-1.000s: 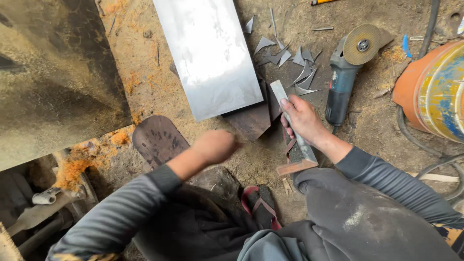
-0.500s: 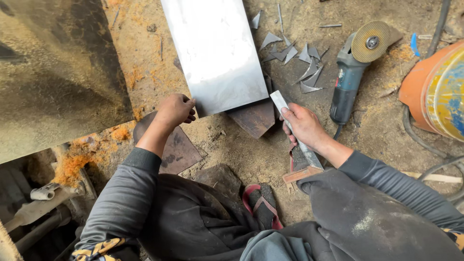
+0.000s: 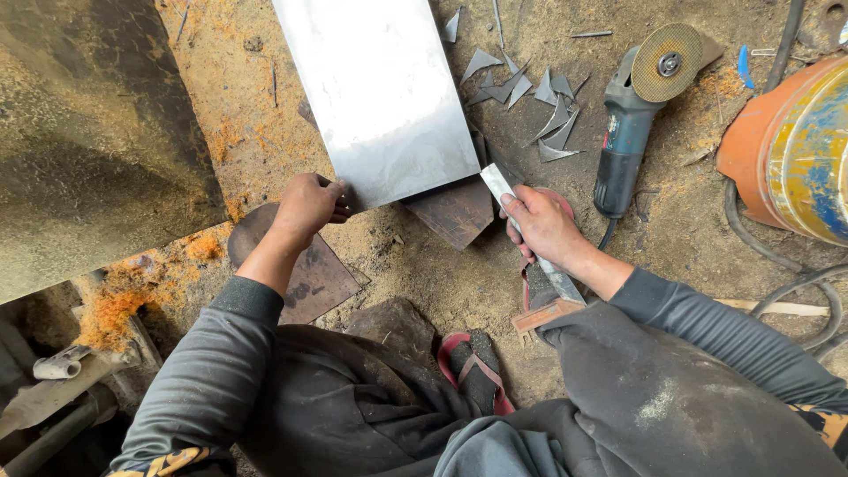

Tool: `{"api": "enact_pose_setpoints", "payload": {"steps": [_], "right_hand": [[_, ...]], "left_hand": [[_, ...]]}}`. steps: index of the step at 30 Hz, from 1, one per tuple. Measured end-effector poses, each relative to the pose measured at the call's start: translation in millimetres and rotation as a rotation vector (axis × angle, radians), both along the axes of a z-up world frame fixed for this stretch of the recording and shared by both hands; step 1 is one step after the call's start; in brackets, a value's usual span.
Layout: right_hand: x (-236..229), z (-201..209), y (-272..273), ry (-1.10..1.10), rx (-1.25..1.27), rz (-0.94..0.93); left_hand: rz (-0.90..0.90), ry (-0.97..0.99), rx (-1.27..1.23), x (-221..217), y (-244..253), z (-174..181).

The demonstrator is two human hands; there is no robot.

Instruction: The person marks a rectangular metal sheet using a try square and a pencil. They draw straight lines along the edges of the square to create cut or bend guides on the metal surface.

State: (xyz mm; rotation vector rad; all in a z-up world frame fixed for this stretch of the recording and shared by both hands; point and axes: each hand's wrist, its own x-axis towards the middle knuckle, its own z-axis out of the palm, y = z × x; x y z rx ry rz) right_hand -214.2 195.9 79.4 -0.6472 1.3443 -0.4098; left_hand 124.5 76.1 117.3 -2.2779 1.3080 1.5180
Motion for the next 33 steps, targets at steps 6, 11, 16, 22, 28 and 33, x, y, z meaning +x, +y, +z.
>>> {"api": "enact_pose_setpoints", "payload": {"steps": [6,11,16,22,28,33], "right_hand": [[-1,3,2,0.06,-0.028,-0.023],[1,2,1,0.083,-0.06,0.007],[1,1,0,0.058,-0.066,0.021],[1,-3,1,0.052,-0.056,0.027],[0,-3,1,0.062,-0.042,0.03],[0,-2,-1,0.075,-0.019,0.048]], "left_hand": [[0.051,0.041,0.039,3,1,-1],[0.063,0.024,0.055,1,2,1],[0.107,0.038,0.068,0,2,0],[0.201,0.086,0.07,5,3,-3],[0.244,0.109,0.063,8,4,-5],[0.307,0.115,0.078,11,4,-9]]}}
